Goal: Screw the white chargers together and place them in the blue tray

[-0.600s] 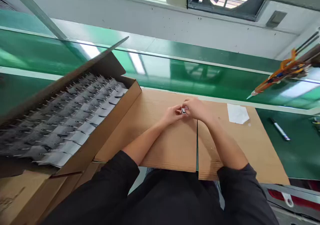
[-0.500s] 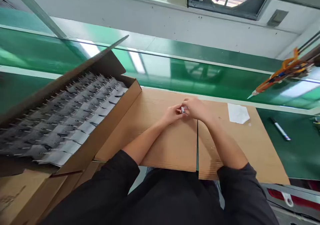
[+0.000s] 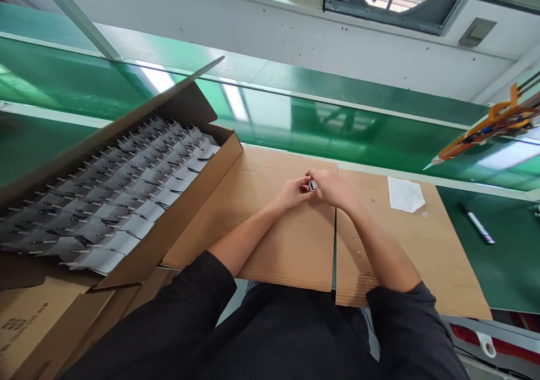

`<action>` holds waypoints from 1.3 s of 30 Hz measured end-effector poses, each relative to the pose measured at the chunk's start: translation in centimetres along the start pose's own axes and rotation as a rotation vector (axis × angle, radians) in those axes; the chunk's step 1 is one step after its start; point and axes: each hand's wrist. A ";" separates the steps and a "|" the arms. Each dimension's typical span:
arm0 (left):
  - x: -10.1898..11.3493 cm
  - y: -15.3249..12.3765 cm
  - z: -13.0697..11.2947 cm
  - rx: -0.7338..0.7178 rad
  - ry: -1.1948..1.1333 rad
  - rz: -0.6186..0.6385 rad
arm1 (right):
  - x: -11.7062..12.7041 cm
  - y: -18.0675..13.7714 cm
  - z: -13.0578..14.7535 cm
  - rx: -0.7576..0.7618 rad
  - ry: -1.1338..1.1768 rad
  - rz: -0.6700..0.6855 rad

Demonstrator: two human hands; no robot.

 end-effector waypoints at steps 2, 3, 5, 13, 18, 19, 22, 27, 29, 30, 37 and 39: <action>0.1 0.0 -0.1 0.006 0.007 0.008 | -0.5 -0.1 -0.6 -0.010 0.055 -0.025; 0.1 0.0 -0.1 0.005 0.004 0.012 | -0.7 -0.2 -0.9 -0.020 0.102 -0.047; 0.2 0.0 -0.2 -0.007 -0.013 0.022 | -1.2 -0.4 -1.7 -0.048 0.207 -0.093; 0.3 -0.1 -0.4 -0.007 -0.045 0.040 | -1.8 -0.9 -3.2 -0.072 0.445 -0.198; 0.3 -0.1 -0.3 -0.019 -0.031 0.036 | -1.9 -0.6 -3.5 -0.126 0.486 -0.187; 0.2 -0.1 -0.3 -0.022 -0.027 0.034 | -1.9 -0.6 -3.6 -0.138 0.487 -0.194; 0.2 0.0 -0.2 -0.027 -0.012 0.024 | -2.0 -0.5 -3.6 -0.157 0.512 -0.213; 0.1 0.0 0.0 -0.054 -0.001 0.016 | -1.9 -0.6 -3.5 -0.156 0.562 -0.195; 0.1 0.0 0.1 -0.060 0.014 0.010 | -1.9 -0.7 -3.4 -0.159 0.536 -0.202; 0.1 0.0 0.2 -0.062 0.021 0.008 | -1.9 -0.7 -3.4 -0.159 0.523 -0.207; 0.0 0.1 0.2 -0.089 0.072 0.000 | -2.3 -0.5 -2.9 -0.142 0.488 -0.218; 0.0 0.1 0.1 -0.097 0.066 -0.002 | -2.2 -0.5 -2.7 -0.143 0.478 -0.216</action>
Point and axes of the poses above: each hand's wrist, its own y-axis towards the middle knuckle, its own x-axis out of the back of the hand, z = x × y, and after that the axes turned 13 degrees about -z, right-handed
